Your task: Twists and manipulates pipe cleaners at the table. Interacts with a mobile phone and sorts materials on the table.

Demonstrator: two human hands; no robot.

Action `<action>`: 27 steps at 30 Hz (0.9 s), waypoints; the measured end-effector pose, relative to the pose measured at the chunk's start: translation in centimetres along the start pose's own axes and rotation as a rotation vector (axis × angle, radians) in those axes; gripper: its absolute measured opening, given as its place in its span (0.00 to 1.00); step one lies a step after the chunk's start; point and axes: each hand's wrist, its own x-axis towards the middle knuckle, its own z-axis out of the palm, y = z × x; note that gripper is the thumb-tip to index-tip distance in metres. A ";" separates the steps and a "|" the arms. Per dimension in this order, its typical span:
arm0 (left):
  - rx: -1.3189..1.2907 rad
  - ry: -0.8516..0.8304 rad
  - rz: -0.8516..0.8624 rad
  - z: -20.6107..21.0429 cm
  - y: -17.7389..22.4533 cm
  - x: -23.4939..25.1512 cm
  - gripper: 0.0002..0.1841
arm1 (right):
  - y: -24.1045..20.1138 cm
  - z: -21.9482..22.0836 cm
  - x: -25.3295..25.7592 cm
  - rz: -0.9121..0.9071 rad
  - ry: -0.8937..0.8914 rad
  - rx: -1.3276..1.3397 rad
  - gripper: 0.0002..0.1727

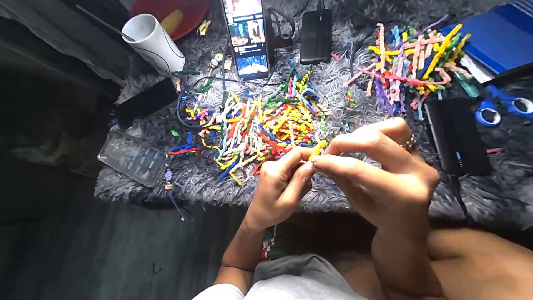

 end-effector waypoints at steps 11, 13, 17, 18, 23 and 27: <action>-0.078 -0.352 0.145 -2.0 0.4 0.2 0.10 | 0.8 0.1 -0.2 0.279 -0.054 0.696 0.03; 0.225 -0.324 0.151 -2.2 1.0 0.2 0.11 | 0.8 -0.5 -0.2 0.237 -0.125 0.523 0.04; 0.442 -0.100 0.039 -1.0 0.9 -0.2 0.10 | 0.1 -1.8 0.1 0.189 -0.189 0.178 0.06; 0.328 -0.065 0.001 -1.0 0.8 -0.2 0.09 | 0.0 -1.9 0.1 0.194 -0.175 0.167 0.06; -0.270 0.021 0.028 -1.0 0.8 -0.3 0.06 | 0.5 -1.8 0.0 0.242 -0.129 0.360 0.06; -0.361 0.091 0.178 -0.7 0.3 -0.5 0.08 | 0.8 -0.7 0.1 0.293 -0.129 0.487 0.04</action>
